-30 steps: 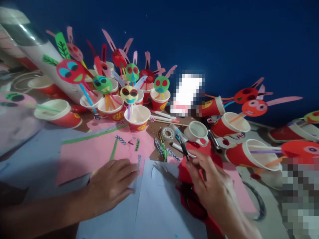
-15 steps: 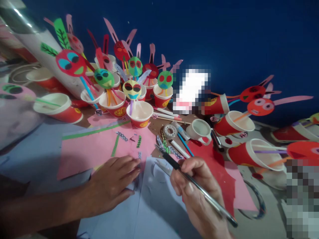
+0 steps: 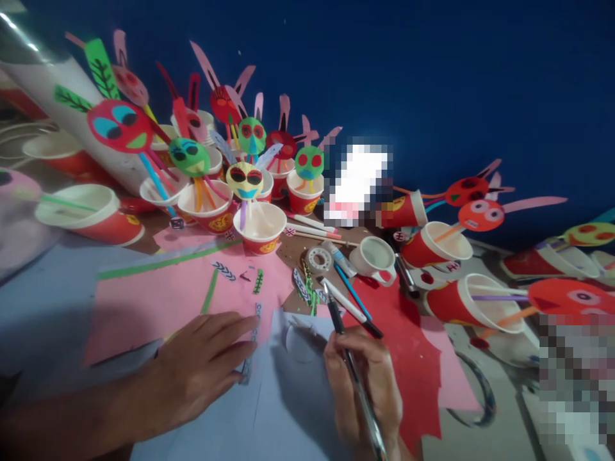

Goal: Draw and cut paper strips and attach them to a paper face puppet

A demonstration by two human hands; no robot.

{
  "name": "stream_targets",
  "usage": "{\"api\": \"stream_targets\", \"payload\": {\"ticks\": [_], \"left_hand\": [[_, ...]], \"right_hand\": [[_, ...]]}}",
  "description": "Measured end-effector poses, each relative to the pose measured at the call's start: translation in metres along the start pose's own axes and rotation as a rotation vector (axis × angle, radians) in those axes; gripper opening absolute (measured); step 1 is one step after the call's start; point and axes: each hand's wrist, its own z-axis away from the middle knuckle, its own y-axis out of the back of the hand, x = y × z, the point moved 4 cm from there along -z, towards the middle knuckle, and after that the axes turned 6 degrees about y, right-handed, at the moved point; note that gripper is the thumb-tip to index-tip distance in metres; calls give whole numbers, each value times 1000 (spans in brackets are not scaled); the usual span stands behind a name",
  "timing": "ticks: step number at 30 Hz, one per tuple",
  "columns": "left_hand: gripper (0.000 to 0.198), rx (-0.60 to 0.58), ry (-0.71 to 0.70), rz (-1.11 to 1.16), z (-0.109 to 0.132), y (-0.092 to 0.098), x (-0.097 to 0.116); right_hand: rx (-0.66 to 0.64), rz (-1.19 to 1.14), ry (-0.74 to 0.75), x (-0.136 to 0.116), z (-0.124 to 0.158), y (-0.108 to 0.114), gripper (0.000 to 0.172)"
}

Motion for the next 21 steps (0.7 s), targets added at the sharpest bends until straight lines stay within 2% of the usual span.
{"api": "stream_targets", "payload": {"ticks": [3, 5, 7, 9, 11, 16, 18, 21], "left_hand": [[15, 42, 3, 25, 1, 1, 0], [15, 37, 3, 55, -1, 6, 4], [15, -19, -16, 88, -7, 11, 12], [13, -152, -70, 80, -14, 12, 23], [9, -212, -77, 30, -22, 12, 32], [6, -326, -93, -18, -31, -6, 40], [7, -326, -107, -41, -31, -13, 38], [11, -325, -113, -48, -31, -18, 36]], "right_hand": [[-145, 197, 69, 3, 12, 5, 15], [-182, 271, 111, 6, 19, 10, 17], [-204, 250, 128, 9, 25, 13, 19], [-225, 185, 108, 12, 28, 16, 22], [-162, 129, 71, 12, 29, 20, 25], [157, 32, -99, 2, 22, 35, 31], [206, 27, -159, -2, 17, 39, 28], [239, 95, -166, -10, 11, 44, 31]]}}
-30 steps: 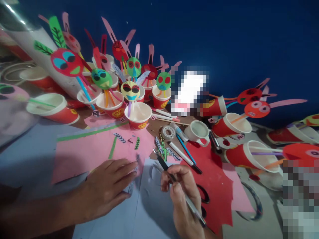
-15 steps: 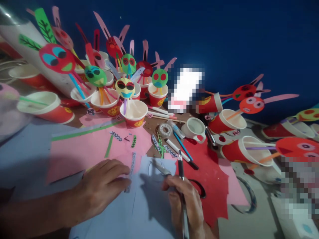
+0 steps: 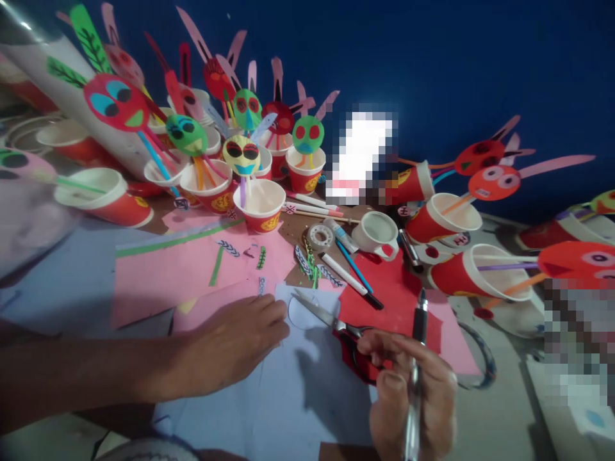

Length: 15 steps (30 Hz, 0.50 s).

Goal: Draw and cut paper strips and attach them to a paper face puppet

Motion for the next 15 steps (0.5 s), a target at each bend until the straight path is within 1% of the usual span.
{"api": "stream_targets", "payload": {"ticks": [4, 7, 10, 12, 14, 15], "left_hand": [[16, -12, -14, 29, -1, 1, 0], [16, -14, -27, 30, -4, 2, 0], [18, -32, -33, 40, -6, 2, 1], [18, -45, -29, 50, -6, 3, 2], [16, -51, -15, 75, -4, 8, 3], [14, -57, 1, 97, -2, 12, 2]], "right_hand": [[70, 128, -35, -5, 2, 8, 37], [87, 107, -90, -1, 10, 13, 35], [159, 33, -139, 10, 21, 20, 34], [180, -17, -178, 21, 29, 26, 35], [211, -51, -193, 34, 37, 35, 34], [264, -47, -180, 40, 41, 41, 32]]}}
